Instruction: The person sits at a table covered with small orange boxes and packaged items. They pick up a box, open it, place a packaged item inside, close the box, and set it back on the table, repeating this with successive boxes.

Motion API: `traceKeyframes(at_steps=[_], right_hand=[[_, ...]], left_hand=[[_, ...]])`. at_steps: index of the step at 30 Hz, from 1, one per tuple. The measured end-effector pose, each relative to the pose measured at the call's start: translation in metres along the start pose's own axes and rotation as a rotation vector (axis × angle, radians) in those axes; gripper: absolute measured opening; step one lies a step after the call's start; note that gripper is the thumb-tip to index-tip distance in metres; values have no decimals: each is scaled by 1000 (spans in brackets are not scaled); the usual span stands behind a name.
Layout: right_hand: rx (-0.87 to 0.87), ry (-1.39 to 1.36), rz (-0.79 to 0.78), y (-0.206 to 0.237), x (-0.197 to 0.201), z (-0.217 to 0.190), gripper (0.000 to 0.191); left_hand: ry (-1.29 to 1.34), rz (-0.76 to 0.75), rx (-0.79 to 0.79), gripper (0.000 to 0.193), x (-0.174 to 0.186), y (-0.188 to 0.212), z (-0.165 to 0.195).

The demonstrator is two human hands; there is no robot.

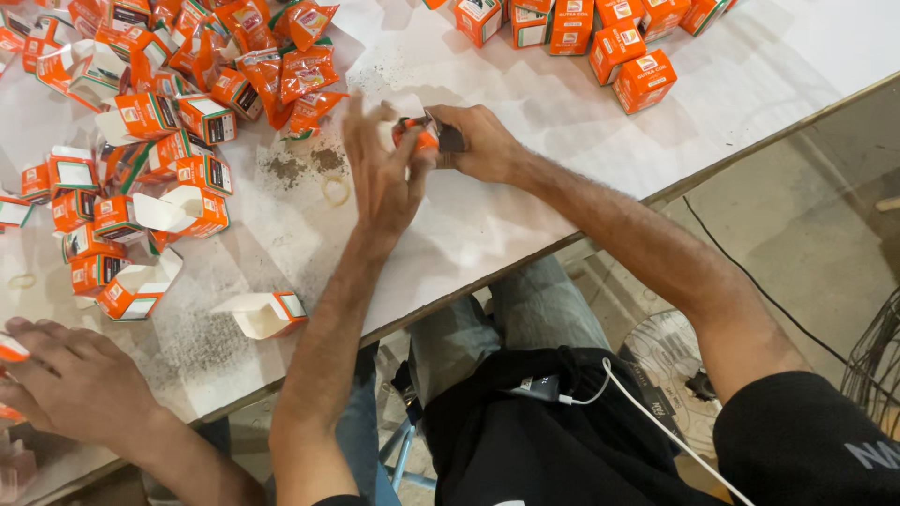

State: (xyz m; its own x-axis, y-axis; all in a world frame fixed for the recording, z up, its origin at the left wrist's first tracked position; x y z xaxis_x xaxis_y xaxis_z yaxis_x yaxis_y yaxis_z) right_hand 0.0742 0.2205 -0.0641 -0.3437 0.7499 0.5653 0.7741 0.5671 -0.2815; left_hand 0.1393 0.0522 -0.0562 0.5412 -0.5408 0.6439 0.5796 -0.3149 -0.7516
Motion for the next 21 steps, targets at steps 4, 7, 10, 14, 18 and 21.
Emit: traceKeyframes(at_steps=[4,7,10,14,18,21], right_hand=[[-37,-52,-21,0,-2,-1,58],[115,23,21,-1,-1,-1,63],[245,75,67,2,-3,1,63],[22,-117,52,1,-6,9,80],[155,-5,87,3,-7,1,57],[241,106,78,2,-8,-3,54]], left_hand=[[28,97,250,15,-17,-5,-4],[357,175,659,42,-31,2,-25],[750,20,888,56,-51,12,-45],[764,108,652,19,-64,5,-59],[846,50,715,18,-63,7,-61],[1331,-17,881,20,-47,15,-63]])
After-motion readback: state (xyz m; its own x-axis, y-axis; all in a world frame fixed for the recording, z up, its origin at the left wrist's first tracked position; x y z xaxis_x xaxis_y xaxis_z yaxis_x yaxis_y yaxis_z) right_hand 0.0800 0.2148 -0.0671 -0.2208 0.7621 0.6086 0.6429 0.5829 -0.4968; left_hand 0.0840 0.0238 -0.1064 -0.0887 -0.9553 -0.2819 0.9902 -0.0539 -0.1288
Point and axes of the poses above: each hand's wrist, its own y-axis away from the middle knuckle, its own x-axis out of the back of the hand, z = x × y, the point moved 3 cm from there along -y, towards the middle knuckle, and after that the axes turned 6 degrees about -x, right-handed, at the moved point
